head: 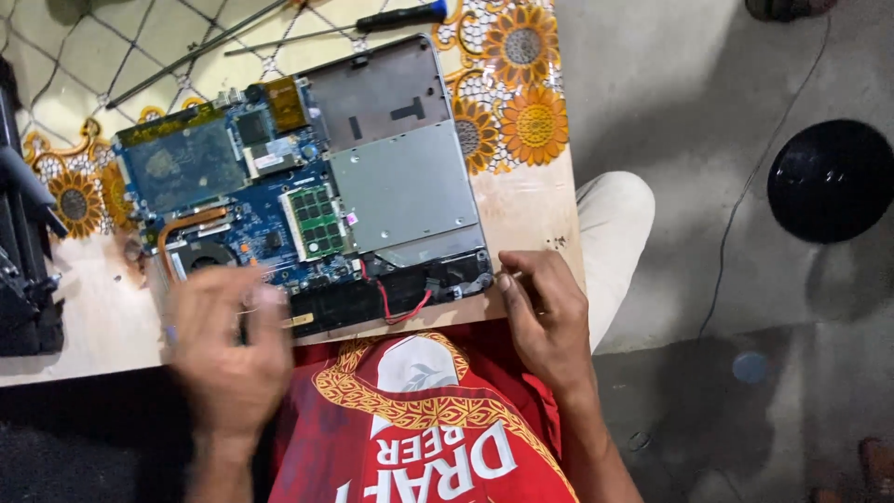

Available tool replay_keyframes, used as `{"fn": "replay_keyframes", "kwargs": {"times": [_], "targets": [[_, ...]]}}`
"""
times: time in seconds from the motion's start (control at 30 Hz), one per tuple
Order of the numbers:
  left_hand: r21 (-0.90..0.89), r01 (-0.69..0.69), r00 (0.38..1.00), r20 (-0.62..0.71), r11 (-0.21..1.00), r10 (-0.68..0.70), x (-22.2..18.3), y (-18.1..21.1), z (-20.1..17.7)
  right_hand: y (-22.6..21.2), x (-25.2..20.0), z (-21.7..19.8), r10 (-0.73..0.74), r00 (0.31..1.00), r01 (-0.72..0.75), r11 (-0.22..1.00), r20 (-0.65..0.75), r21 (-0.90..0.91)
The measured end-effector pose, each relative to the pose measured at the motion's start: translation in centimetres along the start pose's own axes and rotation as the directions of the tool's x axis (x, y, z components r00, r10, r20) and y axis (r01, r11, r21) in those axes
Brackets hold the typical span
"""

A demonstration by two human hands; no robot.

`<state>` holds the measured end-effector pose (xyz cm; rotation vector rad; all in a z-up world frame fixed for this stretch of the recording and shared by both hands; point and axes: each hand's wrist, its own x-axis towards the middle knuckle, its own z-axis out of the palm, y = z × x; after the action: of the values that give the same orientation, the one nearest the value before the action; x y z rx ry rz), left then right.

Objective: Installing a hard drive and reassembling the internal components of a laptop, including connecting wires and fitting the casing.

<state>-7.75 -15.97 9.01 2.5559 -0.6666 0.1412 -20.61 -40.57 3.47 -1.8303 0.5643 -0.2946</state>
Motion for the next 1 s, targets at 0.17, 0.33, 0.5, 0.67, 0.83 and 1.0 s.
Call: {"fn": "replay_keyframes", "kwargs": {"times": [0.17, 0.33, 0.5, 0.67, 0.83, 1.0], "targets": [[-0.221, -0.164, 0.965, 0.167, 0.961, 0.203, -0.5, 4.1, 3.5, -0.7, -0.8, 1.1, -0.025, 0.999, 0.027, 0.998, 0.046, -0.051], [-0.198, -0.291, 0.942, 0.112, 0.936, 0.316, -1.5, 3.7, 5.2, -0.8, -1.6, 1.8, -0.055, 0.998, 0.058, 0.988, 0.027, -0.141], [-0.303, -0.277, 0.947, 0.075, 0.912, 0.313, -3.9, 2.0, 6.7, -1.7, -2.5, 2.8, -0.08, 0.997, 0.077, 0.98, -0.012, -0.184], [-0.438, -0.229, 0.966, 0.008, 0.869, 0.258, -4.6, 1.2, 6.3, -1.9, -4.2, 4.2, -0.18, 0.983, 0.161, 0.946, -0.041, -0.282], [-0.528, -0.269, 0.959, -0.069, 0.805, 0.275, -4.9, 0.6, 6.4, -2.4, -5.3, 6.3, -0.113, 0.987, 0.133, 0.974, 0.116, -0.181], [-0.39, -0.358, 0.923, -0.008, 0.848, 0.385, -5.4, 0.0, 6.9, -2.8, -5.5, 7.8, 0.029, 0.994, -0.024, 0.998, 0.107, -0.055]]}}
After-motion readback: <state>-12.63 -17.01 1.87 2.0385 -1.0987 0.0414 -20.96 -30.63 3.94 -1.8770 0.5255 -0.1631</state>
